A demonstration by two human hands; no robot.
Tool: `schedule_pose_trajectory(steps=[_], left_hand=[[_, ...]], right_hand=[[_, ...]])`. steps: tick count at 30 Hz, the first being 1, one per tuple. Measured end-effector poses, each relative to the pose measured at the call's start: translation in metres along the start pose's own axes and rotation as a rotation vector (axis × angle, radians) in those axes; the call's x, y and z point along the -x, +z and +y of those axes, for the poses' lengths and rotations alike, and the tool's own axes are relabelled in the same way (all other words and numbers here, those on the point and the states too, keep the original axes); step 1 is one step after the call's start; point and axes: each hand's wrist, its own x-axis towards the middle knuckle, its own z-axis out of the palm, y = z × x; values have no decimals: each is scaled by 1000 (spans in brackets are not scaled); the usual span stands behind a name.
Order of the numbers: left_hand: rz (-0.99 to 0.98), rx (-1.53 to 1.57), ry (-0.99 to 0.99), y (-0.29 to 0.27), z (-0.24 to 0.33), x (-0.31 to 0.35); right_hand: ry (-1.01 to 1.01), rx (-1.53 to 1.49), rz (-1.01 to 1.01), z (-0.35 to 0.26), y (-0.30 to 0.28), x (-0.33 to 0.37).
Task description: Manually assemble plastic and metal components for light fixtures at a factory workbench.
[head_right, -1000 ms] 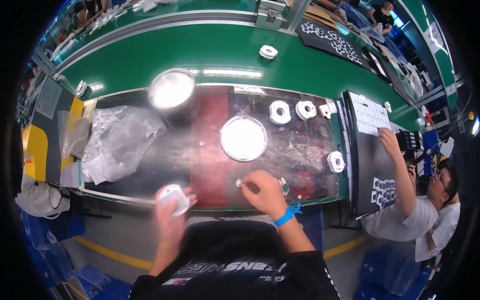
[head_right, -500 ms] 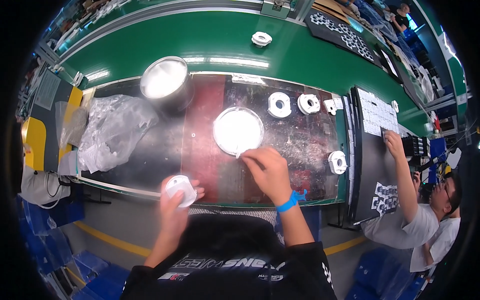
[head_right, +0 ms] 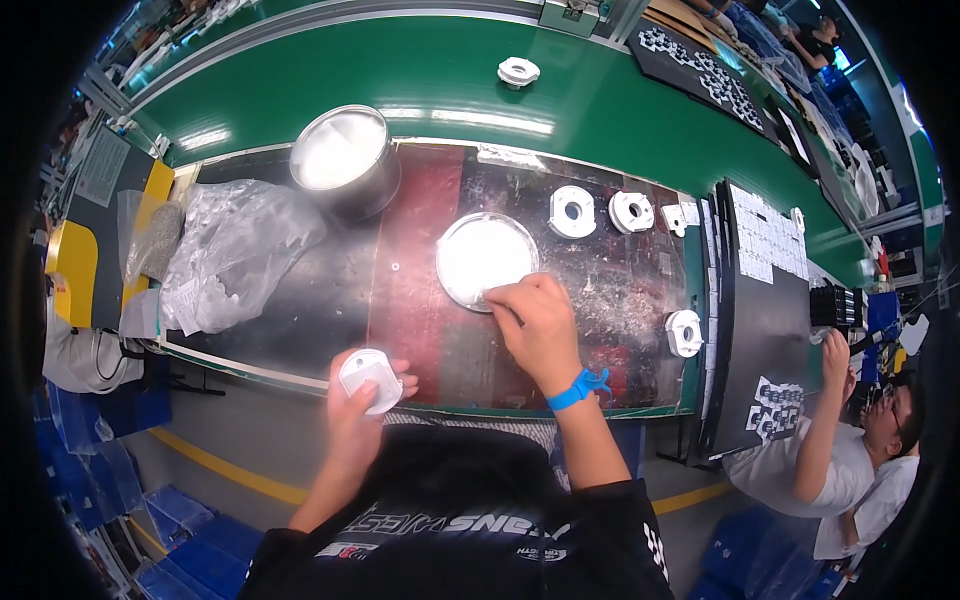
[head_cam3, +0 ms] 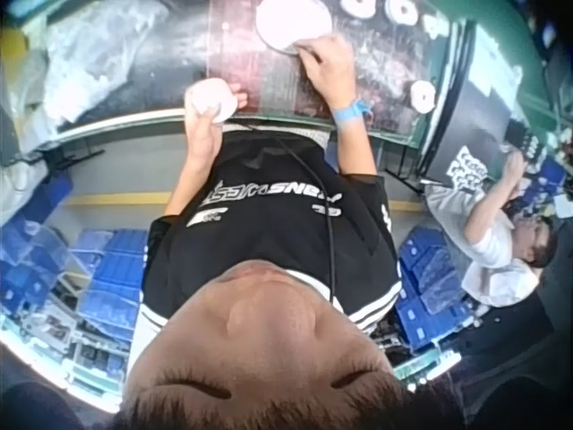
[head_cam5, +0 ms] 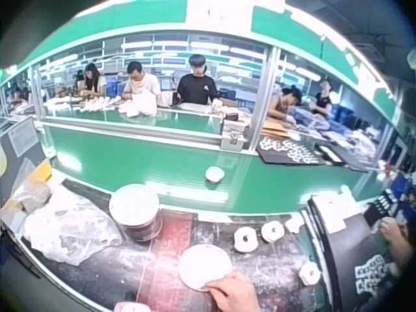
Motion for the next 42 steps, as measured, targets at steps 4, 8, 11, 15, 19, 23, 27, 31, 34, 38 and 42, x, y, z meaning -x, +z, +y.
schedule_pose_trajectory(steps=[4, 8, 11, 15, 19, 23, 27, 31, 34, 38, 42], left_hand=[[-6, 0, 5, -2, 1, -1], [-3, 2, 7, -3, 2, 0], [-2, 2, 7, -4, 2, 0], [-1, -2, 0, -3, 2, -1], [-14, 0, -3, 1, 2, -1], [-67, -15, -18, 8, 0, -6], [-152, -25, -48, 24, -3, -12], [-229, 21, -150, 41, -9, -19], [-258, 49, -220, 56, -11, -26], [-303, 51, -302, 69, -15, -31], [-335, 21, -337, 77, -20, -28]], right_hand=[[-5, 12, 2, -1, 1, -1], [16, 21, 15, -3, 2, -1], [29, 6, 31, -4, 3, -2], [21, -18, 46, -4, 1, -1], [88, -89, 56, -15, -8, 3], [326, -609, 141, -25, -14, 20], [405, -941, 201, -26, -16, 34], [521, -1170, 242, -34, -18, 36], [582, -1277, 247, -32, -17, 38], [599, -1392, 230, -38, -18, 37], [719, -1335, 198, -51, -22, 29]])
